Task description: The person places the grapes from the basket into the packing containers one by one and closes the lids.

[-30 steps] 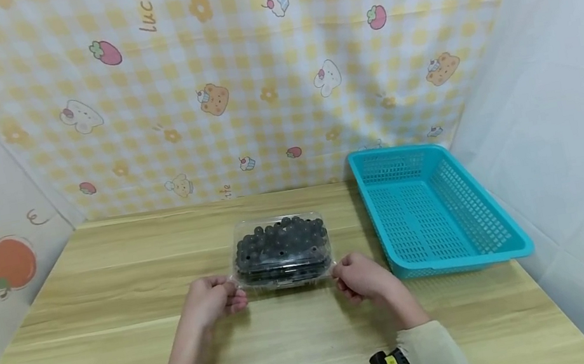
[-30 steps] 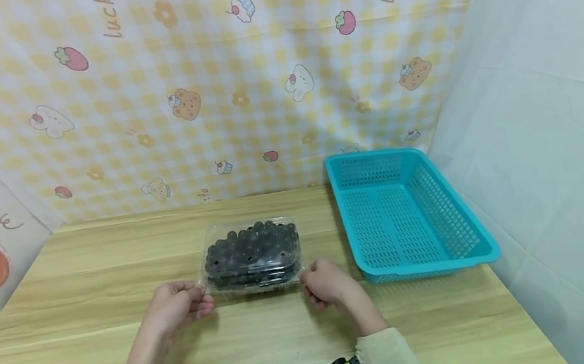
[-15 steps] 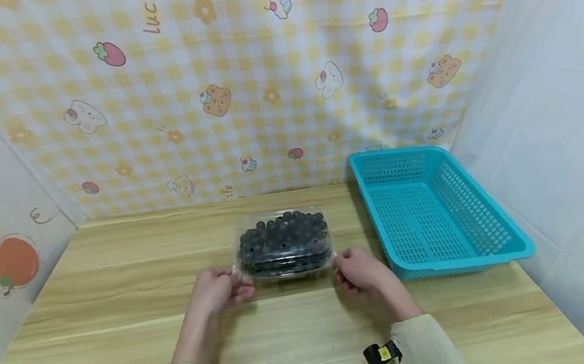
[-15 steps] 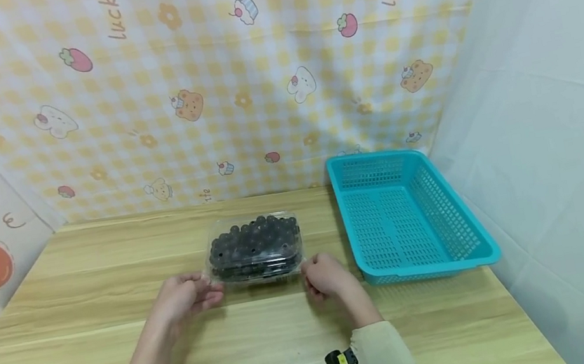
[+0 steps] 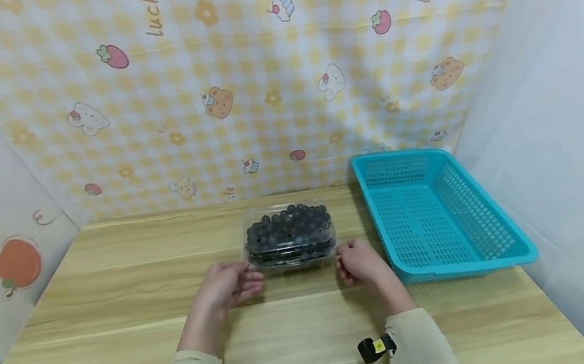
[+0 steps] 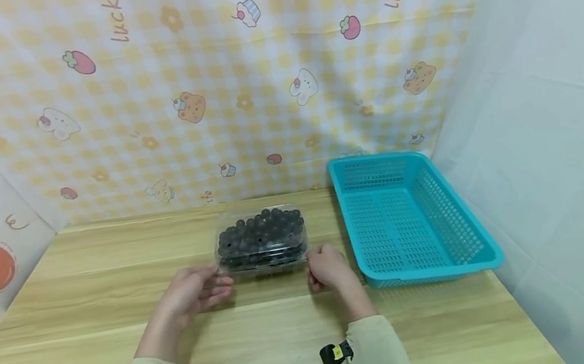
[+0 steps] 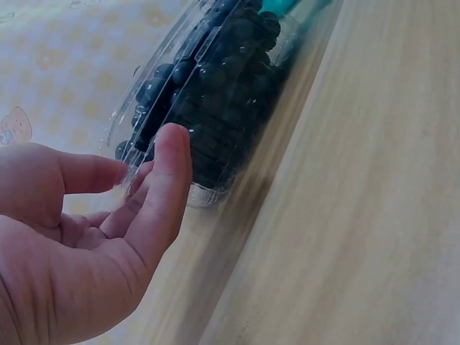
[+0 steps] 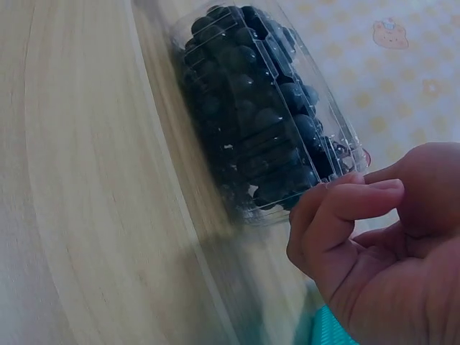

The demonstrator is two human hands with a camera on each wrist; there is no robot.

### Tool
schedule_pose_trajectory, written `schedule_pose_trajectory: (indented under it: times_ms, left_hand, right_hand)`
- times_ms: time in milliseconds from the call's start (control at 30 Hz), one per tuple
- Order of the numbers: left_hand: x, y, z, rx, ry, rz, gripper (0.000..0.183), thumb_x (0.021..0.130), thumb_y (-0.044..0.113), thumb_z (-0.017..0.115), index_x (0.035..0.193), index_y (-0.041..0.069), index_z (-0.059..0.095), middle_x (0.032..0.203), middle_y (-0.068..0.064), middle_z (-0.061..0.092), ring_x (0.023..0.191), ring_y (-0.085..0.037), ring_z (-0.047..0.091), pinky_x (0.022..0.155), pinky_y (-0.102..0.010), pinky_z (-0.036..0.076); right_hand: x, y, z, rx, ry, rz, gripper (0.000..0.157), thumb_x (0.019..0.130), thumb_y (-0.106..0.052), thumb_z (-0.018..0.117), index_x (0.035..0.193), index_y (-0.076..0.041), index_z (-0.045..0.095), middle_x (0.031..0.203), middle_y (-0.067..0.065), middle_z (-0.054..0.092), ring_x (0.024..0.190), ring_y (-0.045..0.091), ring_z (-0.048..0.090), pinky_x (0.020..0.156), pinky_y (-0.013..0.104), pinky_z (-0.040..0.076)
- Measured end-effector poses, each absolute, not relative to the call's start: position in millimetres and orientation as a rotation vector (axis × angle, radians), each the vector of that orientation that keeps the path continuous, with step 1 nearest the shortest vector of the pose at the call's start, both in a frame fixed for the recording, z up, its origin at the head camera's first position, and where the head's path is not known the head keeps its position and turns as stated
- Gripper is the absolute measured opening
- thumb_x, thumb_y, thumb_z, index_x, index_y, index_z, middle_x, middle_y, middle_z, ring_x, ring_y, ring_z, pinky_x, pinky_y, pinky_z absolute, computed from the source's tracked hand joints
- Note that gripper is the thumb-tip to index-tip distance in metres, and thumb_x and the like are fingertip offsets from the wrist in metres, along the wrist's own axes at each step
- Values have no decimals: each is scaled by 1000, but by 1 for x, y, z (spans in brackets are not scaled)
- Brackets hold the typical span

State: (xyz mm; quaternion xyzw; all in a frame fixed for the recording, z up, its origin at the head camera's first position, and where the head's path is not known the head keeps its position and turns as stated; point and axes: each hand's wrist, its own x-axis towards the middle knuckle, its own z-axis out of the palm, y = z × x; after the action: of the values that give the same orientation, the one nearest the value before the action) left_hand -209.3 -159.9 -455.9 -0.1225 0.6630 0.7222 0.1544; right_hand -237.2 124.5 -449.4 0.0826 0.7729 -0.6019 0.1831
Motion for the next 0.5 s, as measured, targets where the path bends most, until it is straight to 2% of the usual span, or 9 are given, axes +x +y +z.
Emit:
schedule_pose_trajectory:
  times_ms: [267,500]
  left_hand:
    - [-213,-156,-454,-395,1993,1993,38,113,10,42,135,-20,50,90,-12,71,73,-16,71,76,-31,67]
    - [-214,-153,-452,-438,2102,1917,43,112,11,44,141,-20,48,85,-13,68,68,-15,67,68,-29,66]
  right_hand:
    - [-235,123,-448,207,2213,-1660,31,113,-19,44,130,4,55,85,11,60,60,16,51,52,27,49]
    - [-231,121,-437,183,2311,-1547,36,113,-21,46,134,5,58,92,15,63,64,19,59,56,30,56]
